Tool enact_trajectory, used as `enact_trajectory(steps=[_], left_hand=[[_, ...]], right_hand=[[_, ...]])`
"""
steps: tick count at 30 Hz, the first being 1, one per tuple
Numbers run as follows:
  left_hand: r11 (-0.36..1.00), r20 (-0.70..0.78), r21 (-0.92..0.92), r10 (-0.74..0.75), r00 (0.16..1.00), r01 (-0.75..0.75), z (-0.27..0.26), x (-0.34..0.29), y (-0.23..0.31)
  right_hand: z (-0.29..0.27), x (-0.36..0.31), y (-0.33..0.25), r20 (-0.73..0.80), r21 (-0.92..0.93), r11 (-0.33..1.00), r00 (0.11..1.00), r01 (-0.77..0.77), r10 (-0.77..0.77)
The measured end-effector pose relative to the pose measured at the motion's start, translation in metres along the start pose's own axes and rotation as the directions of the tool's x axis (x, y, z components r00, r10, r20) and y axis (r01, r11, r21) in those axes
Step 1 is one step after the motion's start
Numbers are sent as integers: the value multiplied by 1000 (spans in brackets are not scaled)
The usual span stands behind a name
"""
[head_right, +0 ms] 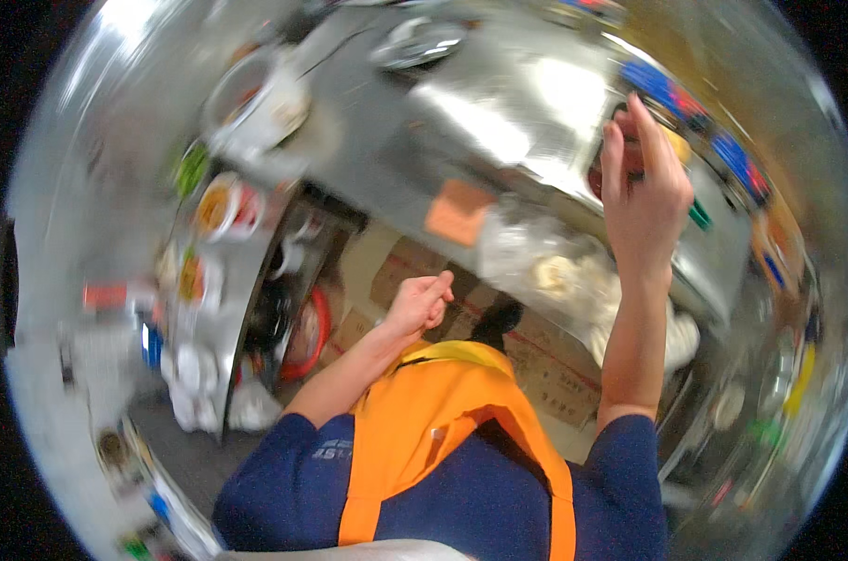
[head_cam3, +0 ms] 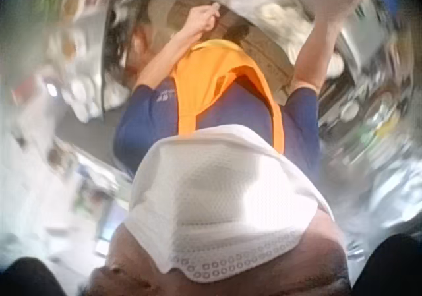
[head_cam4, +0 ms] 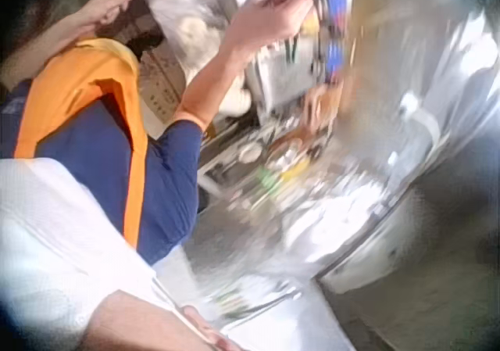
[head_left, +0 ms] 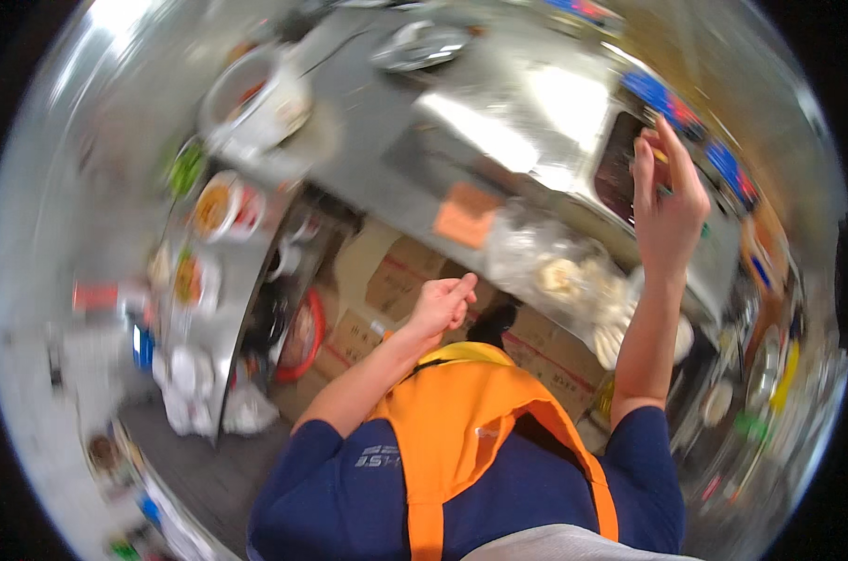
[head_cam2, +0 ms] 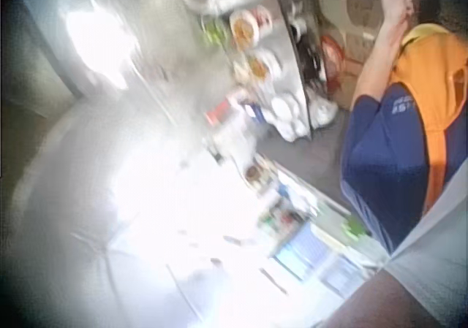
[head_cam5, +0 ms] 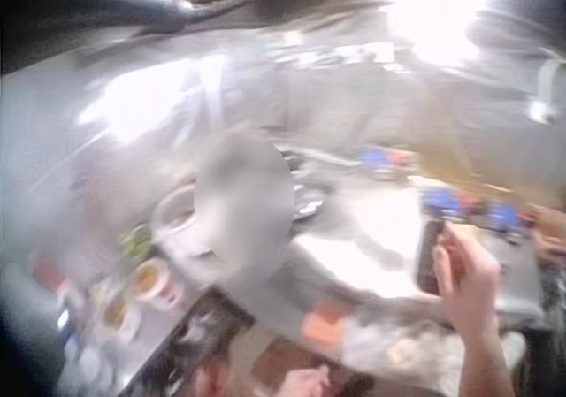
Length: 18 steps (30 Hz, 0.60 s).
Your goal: The person assembles tacos by placing lettuce and seasoned meat into tortillas using tongs. They then wrap the prepared tacos in plastic bags and place them on a digital scale. The person also uses tongs to handle fried dough items in a deep fryer and wraps them in paper.
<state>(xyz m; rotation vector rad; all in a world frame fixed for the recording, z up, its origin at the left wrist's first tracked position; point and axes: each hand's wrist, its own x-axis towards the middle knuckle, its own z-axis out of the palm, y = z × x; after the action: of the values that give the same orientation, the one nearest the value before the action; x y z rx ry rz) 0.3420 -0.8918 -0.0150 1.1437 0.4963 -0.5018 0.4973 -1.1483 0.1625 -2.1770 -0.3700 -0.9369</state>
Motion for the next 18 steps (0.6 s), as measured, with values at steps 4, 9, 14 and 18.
enact_trajectory(steps=[4, 9, 14, 18], left_hand=[[978, -128, 43, 209, 970, -205, -98, -60, -21], [948, -279, 47, 315, 907, -314, -236, -136, -31], [863, -671, 89, 421, 610, -497, -413, -180, -52], [887, -871, 340, 422, 250, -314, -572, -173, -58]], right_hand=[[100, -67, -134, 404, 243, 967, 914, -73, -33], [206, -169, -228, 786, 263, 885, 618, -383, 34], [276, -221, -310, 968, 30, 883, 234, -469, 92], [346, -246, -357, 967, 247, 851, 173, -463, -187]])
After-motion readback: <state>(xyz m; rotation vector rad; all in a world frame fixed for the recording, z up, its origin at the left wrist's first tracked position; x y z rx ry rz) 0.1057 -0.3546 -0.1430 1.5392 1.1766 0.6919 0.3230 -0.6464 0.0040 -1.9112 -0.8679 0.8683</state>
